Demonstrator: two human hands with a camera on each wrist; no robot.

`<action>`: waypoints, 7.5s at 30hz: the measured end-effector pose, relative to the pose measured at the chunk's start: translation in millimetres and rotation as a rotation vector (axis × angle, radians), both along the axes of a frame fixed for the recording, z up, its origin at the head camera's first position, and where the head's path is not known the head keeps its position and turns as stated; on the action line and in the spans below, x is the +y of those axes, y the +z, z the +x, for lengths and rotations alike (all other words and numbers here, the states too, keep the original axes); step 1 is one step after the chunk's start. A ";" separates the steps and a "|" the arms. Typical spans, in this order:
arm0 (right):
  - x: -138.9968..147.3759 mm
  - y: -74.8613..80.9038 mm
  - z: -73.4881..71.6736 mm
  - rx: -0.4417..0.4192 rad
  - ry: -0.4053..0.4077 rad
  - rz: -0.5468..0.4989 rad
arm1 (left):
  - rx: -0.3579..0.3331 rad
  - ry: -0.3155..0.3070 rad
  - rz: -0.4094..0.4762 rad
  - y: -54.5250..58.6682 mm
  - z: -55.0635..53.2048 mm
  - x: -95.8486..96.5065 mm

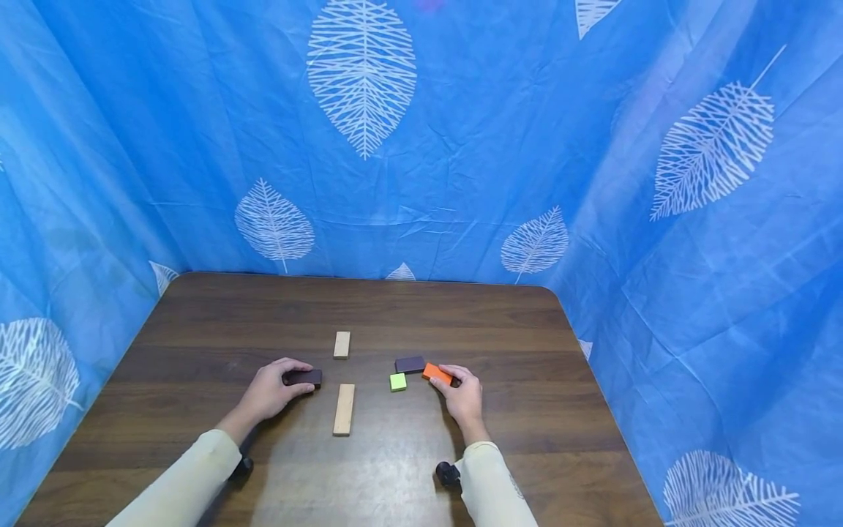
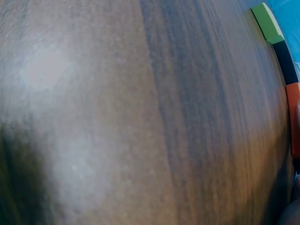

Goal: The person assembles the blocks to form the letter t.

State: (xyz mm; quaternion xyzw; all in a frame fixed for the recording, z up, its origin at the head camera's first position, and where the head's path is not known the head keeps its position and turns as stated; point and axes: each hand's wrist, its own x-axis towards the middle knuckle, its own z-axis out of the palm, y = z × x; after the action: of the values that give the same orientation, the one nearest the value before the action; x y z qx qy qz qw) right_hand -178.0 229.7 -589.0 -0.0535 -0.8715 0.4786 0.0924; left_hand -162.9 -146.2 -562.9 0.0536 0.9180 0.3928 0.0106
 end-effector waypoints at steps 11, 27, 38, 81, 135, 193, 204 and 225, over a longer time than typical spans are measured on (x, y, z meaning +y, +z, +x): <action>4.3 4.8 -0.8 -0.007 -0.013 0.007 | 0.013 0.006 -0.007 -3.0 -10.0 27.5; -0.2 2.3 0.8 -0.038 -0.009 -0.016 | 0.023 -0.004 -0.032 -6.0 -7.0 39.6; 1.4 0.5 0.1 -0.037 -0.010 0.003 | 0.056 -0.070 -0.014 -8.9 -5.9 46.4; -3.7 41.5 -23.9 -0.107 0.223 0.090 | -0.008 -0.064 -0.087 -2.7 -7.3 48.0; -59.8 41.3 -40.5 0.010 0.439 0.245 | -0.039 -0.073 -0.043 0.3 -5.5 53.4; -111.8 22.1 -6.3 0.005 0.664 0.408 | -0.011 -0.140 -0.133 -3.0 -12.2 49.4; -107.8 24.7 -3.9 -0.035 0.667 0.419 | 0.030 -0.074 -0.003 6.7 -29.4 39.3; -115.8 25.3 -2.8 -0.059 0.681 0.469 | -0.163 -0.003 -0.084 10.8 -70.0 31.9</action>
State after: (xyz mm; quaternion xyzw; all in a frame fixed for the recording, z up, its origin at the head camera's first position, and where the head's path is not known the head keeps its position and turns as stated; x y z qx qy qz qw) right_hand -180.8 114.0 -563.7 0.2469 -0.9271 0.2683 -0.0867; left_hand -232.9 -114.3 -552.0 0.0224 0.9297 0.3568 0.0881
